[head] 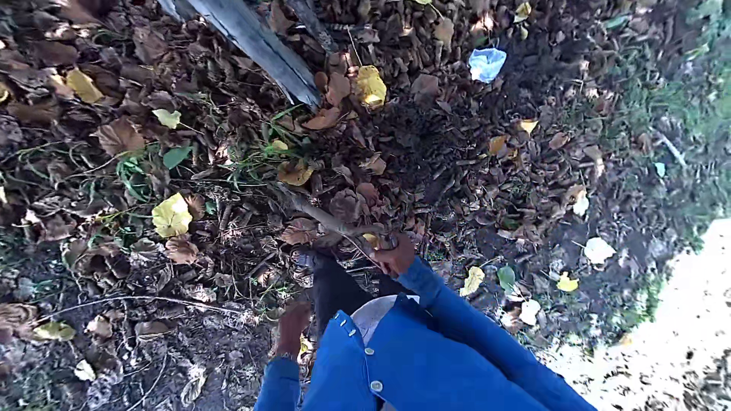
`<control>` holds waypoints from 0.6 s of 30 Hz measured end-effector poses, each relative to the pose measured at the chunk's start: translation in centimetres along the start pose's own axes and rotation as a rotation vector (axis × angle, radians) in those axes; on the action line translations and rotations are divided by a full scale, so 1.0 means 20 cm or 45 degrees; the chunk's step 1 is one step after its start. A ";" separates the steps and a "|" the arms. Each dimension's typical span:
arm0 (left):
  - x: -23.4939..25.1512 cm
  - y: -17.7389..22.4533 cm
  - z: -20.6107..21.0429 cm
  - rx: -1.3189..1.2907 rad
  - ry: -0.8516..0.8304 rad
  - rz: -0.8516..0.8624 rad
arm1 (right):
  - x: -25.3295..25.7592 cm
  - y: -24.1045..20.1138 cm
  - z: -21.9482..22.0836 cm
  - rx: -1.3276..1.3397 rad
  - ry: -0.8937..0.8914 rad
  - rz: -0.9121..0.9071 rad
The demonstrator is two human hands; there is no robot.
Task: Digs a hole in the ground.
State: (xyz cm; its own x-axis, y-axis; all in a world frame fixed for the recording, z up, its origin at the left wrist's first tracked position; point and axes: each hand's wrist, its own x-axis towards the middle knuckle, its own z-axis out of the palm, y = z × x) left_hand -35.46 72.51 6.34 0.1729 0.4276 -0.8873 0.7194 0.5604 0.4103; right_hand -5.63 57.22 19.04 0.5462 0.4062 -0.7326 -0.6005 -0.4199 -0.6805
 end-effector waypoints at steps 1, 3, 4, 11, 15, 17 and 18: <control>0.01 0.07 0.15 0.091 -0.085 0.032 | -0.07 0.01 -0.16 -0.019 0.031 0.019; 0.02 0.22 0.50 0.280 -0.206 0.033 | -0.16 0.10 -0.47 0.073 0.171 0.064; 0.02 0.27 0.67 0.357 -0.259 0.007 | -0.20 0.16 -0.61 0.223 0.290 0.088; -0.14 0.53 1.75 0.065 -0.482 -0.198 | -0.42 0.37 -1.14 0.571 0.419 0.035; -0.19 0.54 1.99 -0.336 -0.296 -0.330 | -0.45 0.33 -1.17 0.563 0.343 0.040; -0.22 0.55 2.03 -0.439 -0.212 -0.326 | -0.44 0.32 -1.20 0.549 0.297 0.069; -0.23 0.54 2.04 -0.451 -0.191 -0.303 | -0.45 0.33 -1.21 0.516 0.259 0.080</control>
State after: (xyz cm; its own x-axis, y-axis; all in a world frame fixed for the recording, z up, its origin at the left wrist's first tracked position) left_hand -1.03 47.74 6.30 0.1451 0.1646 -0.9756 0.4812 0.8498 0.2150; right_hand -0.35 31.24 20.78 0.5803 0.2054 -0.7880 -0.7942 -0.0711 -0.6034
